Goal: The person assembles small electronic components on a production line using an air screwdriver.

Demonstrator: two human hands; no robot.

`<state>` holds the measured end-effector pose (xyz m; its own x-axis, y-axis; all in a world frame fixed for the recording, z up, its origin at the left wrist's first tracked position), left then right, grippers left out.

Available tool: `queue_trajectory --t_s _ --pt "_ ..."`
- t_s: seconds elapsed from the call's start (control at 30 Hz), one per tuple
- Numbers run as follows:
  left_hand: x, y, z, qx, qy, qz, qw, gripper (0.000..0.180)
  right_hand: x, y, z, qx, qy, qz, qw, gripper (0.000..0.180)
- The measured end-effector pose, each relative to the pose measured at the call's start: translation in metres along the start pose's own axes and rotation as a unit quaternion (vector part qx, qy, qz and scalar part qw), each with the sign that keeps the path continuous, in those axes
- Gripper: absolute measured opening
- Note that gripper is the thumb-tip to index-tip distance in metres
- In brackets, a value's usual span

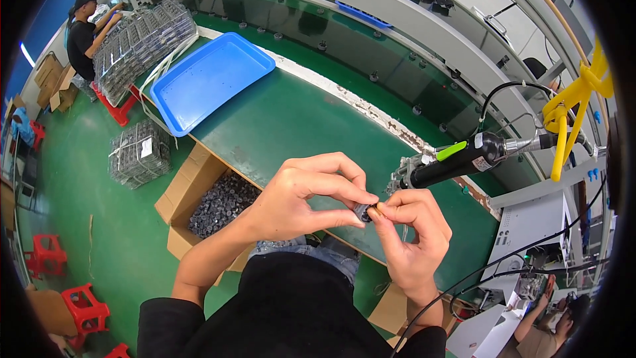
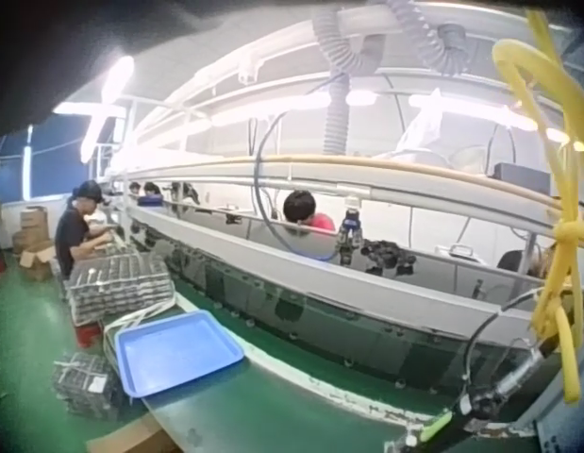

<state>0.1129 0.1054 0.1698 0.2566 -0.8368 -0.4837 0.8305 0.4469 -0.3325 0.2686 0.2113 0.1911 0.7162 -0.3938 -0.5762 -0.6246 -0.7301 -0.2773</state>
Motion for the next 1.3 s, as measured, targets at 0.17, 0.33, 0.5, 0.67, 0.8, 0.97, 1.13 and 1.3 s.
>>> queue_trajectory --t_s 0.17,0.33,0.5,0.67,0.8,0.97,1.13,1.3 --pt "0.007 0.011 -0.022 0.107 -0.011 0.034 0.994 0.031 0.0 0.01 0.01 -0.023 0.001 0.034 0.999 0.019" --pt "0.011 0.02 -0.039 0.264 -0.072 0.046 0.961 0.028 -0.009 0.016 0.007 0.051 -0.092 0.001 0.994 0.02" --pt "0.021 0.017 -0.055 0.329 -0.146 0.056 0.931 0.024 -0.012 0.024 0.018 0.026 -0.044 0.005 0.999 0.021" --pt "0.039 0.006 -0.052 0.334 -0.112 0.152 0.924 0.026 -0.024 0.037 0.009 0.033 -0.021 -0.029 0.999 0.023" --pt "0.042 0.036 -0.063 0.499 -0.152 0.145 0.841 0.031 -0.02 0.042 0.003 0.102 -0.11 -0.042 0.988 0.025" --pt "0.05 0.055 -0.064 0.62 -0.155 0.079 0.765 0.03 -0.018 0.043 -0.004 0.099 -0.091 -0.071 0.988 0.015" --pt "0.044 0.032 -0.067 0.555 -0.118 0.146 0.81 0.02 -0.026 0.053 0.017 -0.016 0.056 0.011 0.998 0.02" --pt "0.031 0.003 -0.051 0.376 -0.185 0.143 0.897 0.043 -0.046 0.06 0.011 0.071 0.01 0.021 0.997 0.024"
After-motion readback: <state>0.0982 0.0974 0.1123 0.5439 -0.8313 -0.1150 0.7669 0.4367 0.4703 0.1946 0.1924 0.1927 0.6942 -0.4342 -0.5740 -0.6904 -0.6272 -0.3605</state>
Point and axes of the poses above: each hand's wrist, its own x-axis away from the middle knuckle, its own y-axis out of the palm, z = x × y, the point moved 4 cm from there along -x, towards the middle knuckle, and after that the axes turned 14 degrees about -x, right-handed, at the moved point
